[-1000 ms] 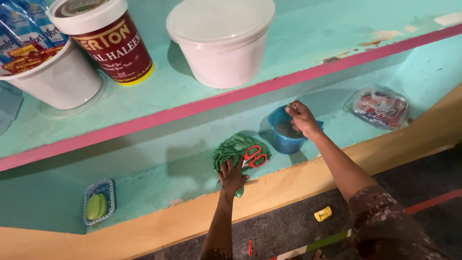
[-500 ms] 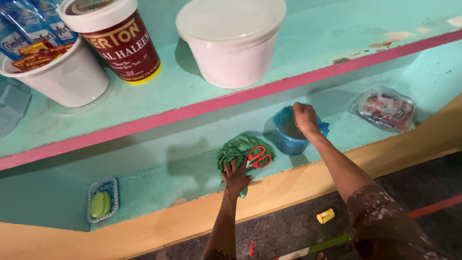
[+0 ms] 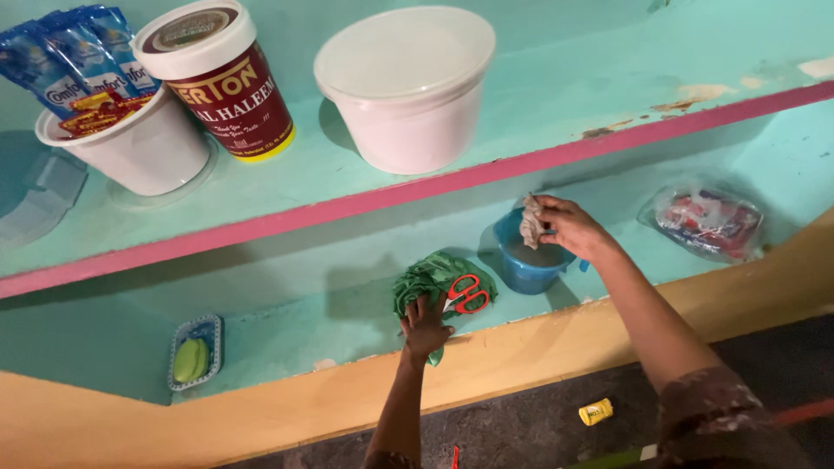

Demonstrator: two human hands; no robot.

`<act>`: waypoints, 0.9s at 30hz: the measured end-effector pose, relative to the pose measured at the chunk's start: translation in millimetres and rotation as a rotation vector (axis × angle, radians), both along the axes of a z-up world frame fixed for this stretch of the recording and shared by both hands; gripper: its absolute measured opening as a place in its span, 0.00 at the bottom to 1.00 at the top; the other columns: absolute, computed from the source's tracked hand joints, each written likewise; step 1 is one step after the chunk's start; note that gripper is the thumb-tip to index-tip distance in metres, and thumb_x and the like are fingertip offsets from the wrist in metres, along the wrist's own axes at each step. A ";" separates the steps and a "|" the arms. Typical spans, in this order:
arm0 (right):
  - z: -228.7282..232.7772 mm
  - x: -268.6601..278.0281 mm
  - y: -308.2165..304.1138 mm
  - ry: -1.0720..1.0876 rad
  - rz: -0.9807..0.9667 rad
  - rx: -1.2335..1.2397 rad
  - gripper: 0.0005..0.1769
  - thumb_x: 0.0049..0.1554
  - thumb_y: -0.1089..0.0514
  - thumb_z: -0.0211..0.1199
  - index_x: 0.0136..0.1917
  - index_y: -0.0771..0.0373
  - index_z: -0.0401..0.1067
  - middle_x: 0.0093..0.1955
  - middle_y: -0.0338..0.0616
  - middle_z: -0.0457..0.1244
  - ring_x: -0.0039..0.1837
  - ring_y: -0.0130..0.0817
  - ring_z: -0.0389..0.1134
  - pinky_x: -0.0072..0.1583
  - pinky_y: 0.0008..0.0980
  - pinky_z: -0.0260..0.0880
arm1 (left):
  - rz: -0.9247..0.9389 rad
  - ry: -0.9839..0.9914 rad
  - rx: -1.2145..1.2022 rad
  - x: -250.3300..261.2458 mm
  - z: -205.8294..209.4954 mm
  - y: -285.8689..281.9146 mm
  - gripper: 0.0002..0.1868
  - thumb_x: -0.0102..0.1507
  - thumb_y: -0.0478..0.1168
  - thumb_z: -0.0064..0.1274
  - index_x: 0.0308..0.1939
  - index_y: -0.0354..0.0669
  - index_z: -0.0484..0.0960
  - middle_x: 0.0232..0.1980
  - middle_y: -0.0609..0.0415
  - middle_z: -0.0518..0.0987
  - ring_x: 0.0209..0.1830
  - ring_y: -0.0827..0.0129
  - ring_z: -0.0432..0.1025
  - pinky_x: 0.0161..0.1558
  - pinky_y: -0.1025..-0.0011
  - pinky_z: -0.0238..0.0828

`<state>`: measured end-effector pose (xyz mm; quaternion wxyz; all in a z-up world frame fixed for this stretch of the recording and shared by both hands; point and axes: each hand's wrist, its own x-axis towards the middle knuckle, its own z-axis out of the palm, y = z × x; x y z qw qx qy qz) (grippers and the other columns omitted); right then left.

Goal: The person cleans a built-in shelf using a green cloth and a small blue cup. They wipe the shelf surface, move various items like containers and a plastic bag, and repeatedly wipe the same areas.

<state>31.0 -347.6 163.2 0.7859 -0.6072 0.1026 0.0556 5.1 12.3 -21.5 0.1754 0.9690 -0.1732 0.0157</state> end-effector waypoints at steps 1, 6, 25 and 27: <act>9.1 -6.8 -2.0 -0.032 -0.023 -0.049 0.13 0.57 0.60 0.59 0.56 0.58 0.72 0.48 0.38 0.69 0.48 0.30 0.72 0.50 0.35 0.75 | -0.005 0.052 -0.028 0.5 9.0 -0.3 0.48 0.48 0.52 0.71 0.71 0.72 0.66 0.71 0.51 0.61 0.70 0.44 0.56 0.57 0.38 0.63; 51.6 -36.9 -15.2 -0.262 -0.070 -0.329 0.09 0.55 0.67 0.71 0.49 0.70 0.75 0.46 0.43 0.69 0.49 0.30 0.70 0.50 0.32 0.73 | 0.011 0.019 -0.008 -10.9 110.1 -52.7 0.17 0.63 0.56 0.61 0.51 0.57 0.84 0.51 0.54 0.83 0.51 0.58 0.79 0.50 0.54 0.75; 371.1 -118.4 -53.6 -0.995 -0.167 -0.584 0.06 0.69 0.66 0.60 0.57 0.72 0.70 0.51 0.50 0.68 0.49 0.35 0.73 0.53 0.33 0.77 | -0.163 -0.684 -0.644 -75.6 512.1 -191.6 0.14 0.61 0.30 0.56 0.51 0.38 0.77 0.50 0.41 0.76 0.49 0.45 0.71 0.46 0.52 0.68; 379.5 -91.0 -51.0 -0.932 -0.013 -0.892 0.10 0.64 0.60 0.62 0.57 0.67 0.74 0.50 0.51 0.70 0.49 0.40 0.74 0.54 0.38 0.76 | -0.037 -0.865 -0.460 -74.8 521.9 -181.0 0.14 0.62 0.30 0.57 0.51 0.44 0.78 0.53 0.46 0.77 0.54 0.47 0.70 0.52 0.53 0.68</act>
